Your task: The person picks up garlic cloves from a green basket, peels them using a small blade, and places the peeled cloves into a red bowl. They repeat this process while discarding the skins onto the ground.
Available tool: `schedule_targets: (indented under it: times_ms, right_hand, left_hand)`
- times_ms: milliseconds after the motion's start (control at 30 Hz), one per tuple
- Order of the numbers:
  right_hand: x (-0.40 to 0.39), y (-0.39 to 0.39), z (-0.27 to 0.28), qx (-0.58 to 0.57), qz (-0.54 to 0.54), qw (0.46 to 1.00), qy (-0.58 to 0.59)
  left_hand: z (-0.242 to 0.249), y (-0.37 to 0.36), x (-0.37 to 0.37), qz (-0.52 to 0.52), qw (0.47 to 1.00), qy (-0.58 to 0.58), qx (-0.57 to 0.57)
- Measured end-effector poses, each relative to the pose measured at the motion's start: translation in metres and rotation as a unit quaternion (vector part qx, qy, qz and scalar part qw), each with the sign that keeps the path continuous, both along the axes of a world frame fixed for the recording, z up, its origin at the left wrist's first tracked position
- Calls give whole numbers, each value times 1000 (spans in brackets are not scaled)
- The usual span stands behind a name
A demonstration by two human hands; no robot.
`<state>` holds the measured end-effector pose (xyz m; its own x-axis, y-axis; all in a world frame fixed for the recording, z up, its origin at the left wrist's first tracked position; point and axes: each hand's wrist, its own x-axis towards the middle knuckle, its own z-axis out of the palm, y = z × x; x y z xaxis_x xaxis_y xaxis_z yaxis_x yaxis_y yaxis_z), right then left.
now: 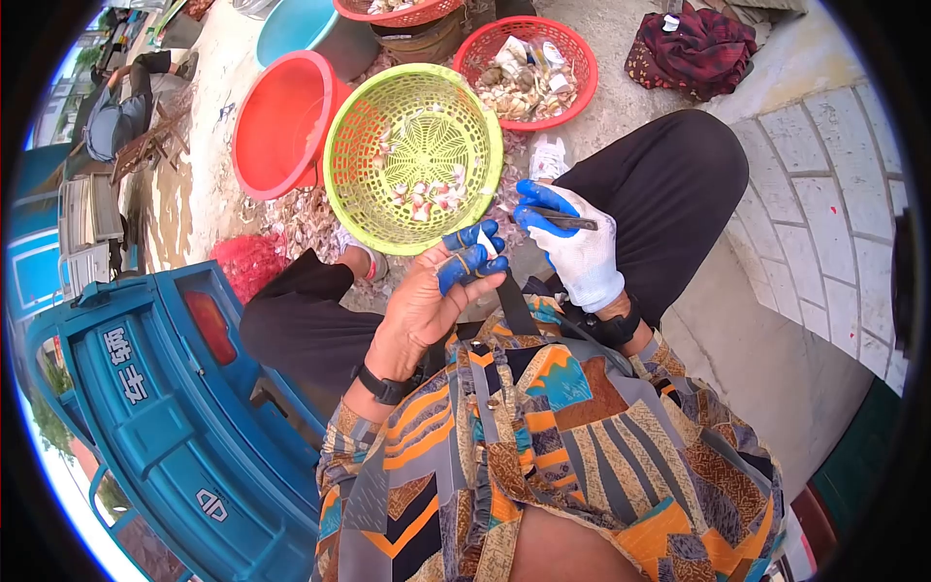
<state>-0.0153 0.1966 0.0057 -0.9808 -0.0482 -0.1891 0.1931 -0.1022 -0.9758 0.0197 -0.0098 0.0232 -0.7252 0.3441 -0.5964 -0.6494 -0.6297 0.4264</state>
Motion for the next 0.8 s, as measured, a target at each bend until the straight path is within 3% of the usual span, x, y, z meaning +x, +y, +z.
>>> schedule_targets:
  times_ms: [33, 133, 567, 700, 800]
  right_hand:
    - [2, -2, -3, -151, 7, 988, -22]
    - [6, -1, 3, -186, 61, 979, -63]
    - [4, -2, 2, -300, 87, 947, -79]
    - [8, -5, 0, -191, 65, 977, -66]
    - [11, -7, -1, -121, 65, 991, 1]
  left_hand:
    - [-2, -1, 0, 19, 1000, -8, 3]
    - [-11, -2, -1, 50, 998, -19, 30]
    - [-19, -3, 4, 45, 996, -5, 81]
    - [-14, 3, -1, 55, 996, -2, 76]
    - [-11, 7, -5, 16, 996, 8, -85]
